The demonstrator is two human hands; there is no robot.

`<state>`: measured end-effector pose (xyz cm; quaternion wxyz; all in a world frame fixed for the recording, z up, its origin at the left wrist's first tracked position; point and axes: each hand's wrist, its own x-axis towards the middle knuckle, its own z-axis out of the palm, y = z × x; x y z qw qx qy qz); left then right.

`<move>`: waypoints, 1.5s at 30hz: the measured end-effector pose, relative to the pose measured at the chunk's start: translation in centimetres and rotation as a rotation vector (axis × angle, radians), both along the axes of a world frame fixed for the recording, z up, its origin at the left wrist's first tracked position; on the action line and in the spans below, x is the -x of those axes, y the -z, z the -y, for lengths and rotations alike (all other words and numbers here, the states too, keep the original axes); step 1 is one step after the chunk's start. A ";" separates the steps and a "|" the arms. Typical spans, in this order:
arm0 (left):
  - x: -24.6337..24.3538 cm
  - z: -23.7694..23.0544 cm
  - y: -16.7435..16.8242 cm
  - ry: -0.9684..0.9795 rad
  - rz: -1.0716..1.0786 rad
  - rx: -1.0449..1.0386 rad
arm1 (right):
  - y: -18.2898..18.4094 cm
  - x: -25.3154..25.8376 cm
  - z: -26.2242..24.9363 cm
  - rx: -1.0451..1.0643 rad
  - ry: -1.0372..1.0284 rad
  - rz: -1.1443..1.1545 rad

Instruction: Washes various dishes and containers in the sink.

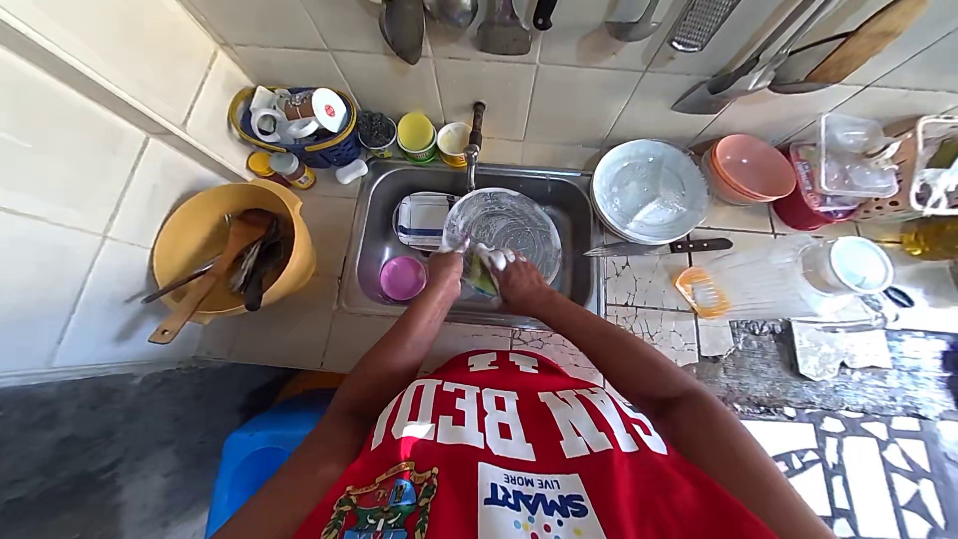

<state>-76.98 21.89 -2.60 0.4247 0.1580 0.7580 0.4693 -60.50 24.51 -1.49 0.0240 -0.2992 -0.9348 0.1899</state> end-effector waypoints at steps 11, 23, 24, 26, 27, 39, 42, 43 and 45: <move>-3.8 -1.6 -7.7 0.218 -0.264 -0.236 | -4.0 0.6 1.4 0.087 0.436 -0.409; 1.6 0.4 1.5 0.189 0.122 -0.221 | 1.5 -6.1 -5.1 1.081 1.056 -1.309; 2.3 0.3 0.5 0.230 0.199 -0.244 | 2.4 -6.2 -5.4 1.051 1.071 -1.243; 2.9 -0.1 -1.7 0.319 0.203 -0.261 | 4.2 -6.0 -6.3 0.956 1.078 -1.047; 2.7 -0.4 -2.6 0.349 0.172 -0.258 | 4.8 -5.7 -6.9 0.865 1.065 -0.932; -1.3 -0.3 -5.8 0.692 -0.394 -0.272 | -3.4 0.5 -4.6 0.076 0.100 -0.654; -2.2 0.2 -6.6 0.767 -0.429 -0.226 | -2.9 0.2 -7.9 -0.116 0.220 -0.573; -2.3 0.4 -6.7 0.765 -0.412 -0.225 | -2.4 -0.5 -9.0 -0.010 0.321 -0.560; -2.6 1.2 -6.7 0.733 -0.399 -0.237 | -0.3 -2.3 -10.7 0.318 0.569 -0.657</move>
